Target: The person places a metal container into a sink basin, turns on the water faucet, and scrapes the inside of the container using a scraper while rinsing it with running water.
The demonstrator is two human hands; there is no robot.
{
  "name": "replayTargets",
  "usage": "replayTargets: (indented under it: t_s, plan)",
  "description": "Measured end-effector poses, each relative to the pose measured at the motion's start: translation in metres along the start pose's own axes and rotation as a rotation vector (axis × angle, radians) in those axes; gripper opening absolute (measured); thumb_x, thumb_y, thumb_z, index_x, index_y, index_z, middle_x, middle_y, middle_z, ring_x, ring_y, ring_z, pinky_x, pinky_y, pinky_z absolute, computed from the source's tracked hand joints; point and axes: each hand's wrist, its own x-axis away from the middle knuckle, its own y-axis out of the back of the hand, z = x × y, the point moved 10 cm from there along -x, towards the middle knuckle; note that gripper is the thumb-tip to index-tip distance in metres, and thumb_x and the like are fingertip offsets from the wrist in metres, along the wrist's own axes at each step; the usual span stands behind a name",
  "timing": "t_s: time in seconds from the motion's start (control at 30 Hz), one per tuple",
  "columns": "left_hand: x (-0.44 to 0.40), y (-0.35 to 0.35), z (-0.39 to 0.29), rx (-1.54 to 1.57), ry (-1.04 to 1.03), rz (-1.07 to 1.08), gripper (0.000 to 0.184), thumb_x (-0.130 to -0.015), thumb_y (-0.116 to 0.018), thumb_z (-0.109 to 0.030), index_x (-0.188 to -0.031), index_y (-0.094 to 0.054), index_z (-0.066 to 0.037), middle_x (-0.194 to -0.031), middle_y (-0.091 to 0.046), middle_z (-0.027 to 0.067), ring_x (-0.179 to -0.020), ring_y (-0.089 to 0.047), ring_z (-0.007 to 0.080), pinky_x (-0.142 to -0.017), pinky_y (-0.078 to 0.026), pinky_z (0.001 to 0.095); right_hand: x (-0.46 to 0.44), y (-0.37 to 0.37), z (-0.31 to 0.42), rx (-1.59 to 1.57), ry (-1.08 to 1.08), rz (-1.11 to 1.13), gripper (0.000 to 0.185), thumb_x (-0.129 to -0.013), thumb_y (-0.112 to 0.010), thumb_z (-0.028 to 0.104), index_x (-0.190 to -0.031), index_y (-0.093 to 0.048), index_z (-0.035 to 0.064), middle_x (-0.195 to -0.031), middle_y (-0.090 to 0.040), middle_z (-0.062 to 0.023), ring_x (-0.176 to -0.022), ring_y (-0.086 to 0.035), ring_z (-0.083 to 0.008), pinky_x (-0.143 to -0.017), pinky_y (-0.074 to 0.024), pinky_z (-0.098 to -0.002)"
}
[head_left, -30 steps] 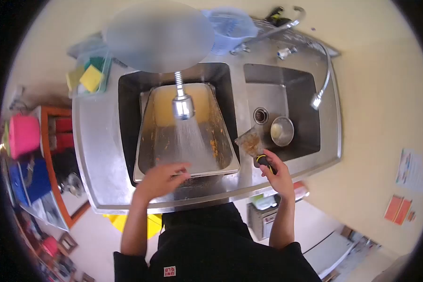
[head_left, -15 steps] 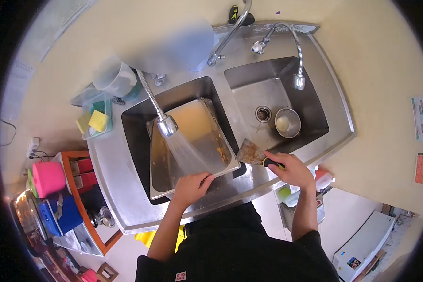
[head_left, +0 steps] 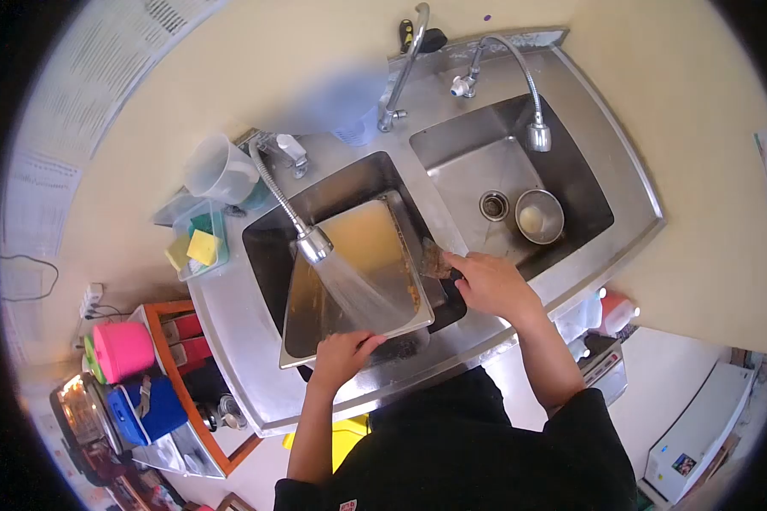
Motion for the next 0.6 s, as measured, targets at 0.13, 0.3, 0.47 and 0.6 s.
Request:
replayTargets:
  t_s: [0.13,0.3,0.47,0.6]
  plan:
    - [-0.001,-0.001,0.002,0.012,0.021,0.022,0.042,-0.094,-0.061,-0.051,-0.093,-0.077,-0.012,-0.078,-0.071,0.0164,-0.077,-0.069,0.0379,-0.069,-0.053,0.0471,0.002,-0.024,0.003,0.019,0.048,0.142,0.044,-0.086,-0.065,0.015,-0.128,-0.059,0.0062,-0.101,-0.068,-0.0187,-0.095,-0.065,-0.0394,-0.083,-0.0513,-0.0498]
    - [0.0,-0.003,0.007,0.044,0.043,0.012,0.042,-0.094,-0.061,-0.052,-0.095,-0.078,-0.014,-0.078,-0.071,0.0144,-0.077,-0.07,0.0362,-0.07,-0.054,0.0461,-0.008,-0.011,-0.007,-0.057,-0.088,0.02,0.045,-0.085,-0.062,0.013,-0.129,-0.058,0.0017,-0.106,-0.067,-0.0207,-0.098,-0.064,-0.0399,-0.086,-0.0515,-0.0495]
    - [-0.003,-0.007,0.002,0.072,0.028,-0.013,0.042,-0.094,-0.061,-0.052,-0.095,-0.078,-0.013,-0.078,-0.072,0.0135,-0.076,-0.07,0.0359,-0.07,-0.054,0.0448,-0.01,-0.016,0.003,-0.021,-0.065,0.11,0.045,-0.086,-0.06,0.011,-0.128,-0.057,-0.0012,-0.104,-0.067,-0.0216,-0.099,-0.064,-0.0413,-0.085,-0.0513,-0.0509]
    - [-0.005,-0.008,-0.002,0.1,0.021,-0.042,0.041,-0.095,-0.061,-0.051,-0.095,-0.077,-0.013,-0.077,-0.072,0.0135,-0.076,-0.07,0.0357,-0.069,-0.054,0.0445,-0.013,-0.016,0.002,-0.035,-0.12,0.064,0.043,-0.085,-0.059,0.011,-0.127,-0.059,-0.0022,-0.1,-0.067,-0.0226,-0.097,-0.064,-0.0422,-0.085,-0.0512,-0.0516]
